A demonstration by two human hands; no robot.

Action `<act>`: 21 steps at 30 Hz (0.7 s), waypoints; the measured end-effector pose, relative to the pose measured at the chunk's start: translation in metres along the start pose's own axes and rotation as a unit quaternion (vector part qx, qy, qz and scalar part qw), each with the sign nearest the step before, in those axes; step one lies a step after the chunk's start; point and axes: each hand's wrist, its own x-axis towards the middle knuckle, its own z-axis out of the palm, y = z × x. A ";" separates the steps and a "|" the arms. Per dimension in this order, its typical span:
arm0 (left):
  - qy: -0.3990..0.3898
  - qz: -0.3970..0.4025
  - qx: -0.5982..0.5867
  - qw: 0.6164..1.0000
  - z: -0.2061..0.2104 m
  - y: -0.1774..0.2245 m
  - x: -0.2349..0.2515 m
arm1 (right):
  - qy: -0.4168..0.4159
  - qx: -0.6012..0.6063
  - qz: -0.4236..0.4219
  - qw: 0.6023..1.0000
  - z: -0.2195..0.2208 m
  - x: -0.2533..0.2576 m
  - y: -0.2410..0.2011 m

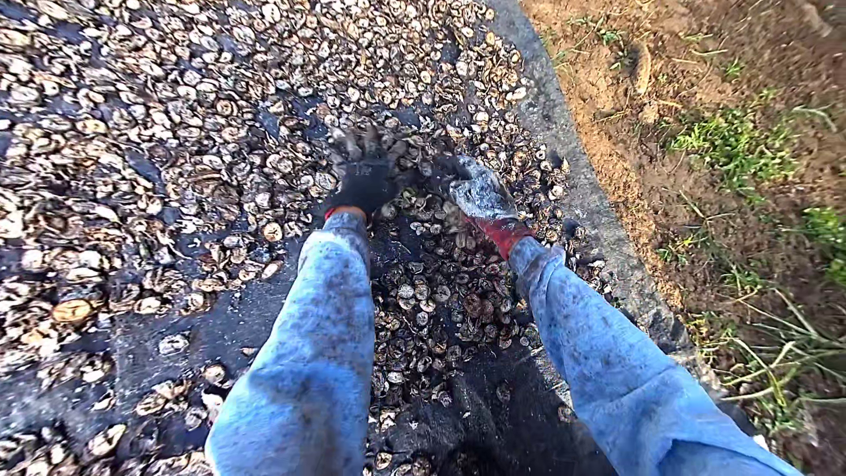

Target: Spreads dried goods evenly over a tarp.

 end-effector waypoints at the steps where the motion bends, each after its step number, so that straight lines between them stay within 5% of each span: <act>1: 0.027 -0.007 -0.005 1.000 -0.005 0.009 -0.009 | -0.006 -0.046 -0.014 0.999 -0.002 -0.015 0.010; 5: 0.102 0.156 -0.048 0.981 0.018 0.069 -0.077 | -0.012 -0.285 -0.116 0.952 -0.003 -0.108 0.091; 8: -0.077 0.250 -0.048 0.964 0.068 0.111 -0.150 | 0.033 -0.350 -0.005 0.936 -0.027 -0.168 0.165; 10: -0.197 0.235 -0.041 0.951 0.076 0.135 -0.188 | 0.031 -0.363 0.094 0.926 -0.036 -0.213 0.192; 14: -0.245 0.198 -0.117 0.942 0.058 0.155 -0.213 | 0.101 -0.305 0.103 0.941 -0.045 -0.256 0.209; 18: -0.052 0.185 -0.213 0.958 0.066 0.140 -0.181 | 0.155 -0.174 0.232 0.945 -0.073 -0.214 0.167; 21: 0.031 0.168 -0.127 0.977 0.045 0.112 -0.171 | 0.079 -0.234 0.151 0.957 -0.063 -0.190 0.147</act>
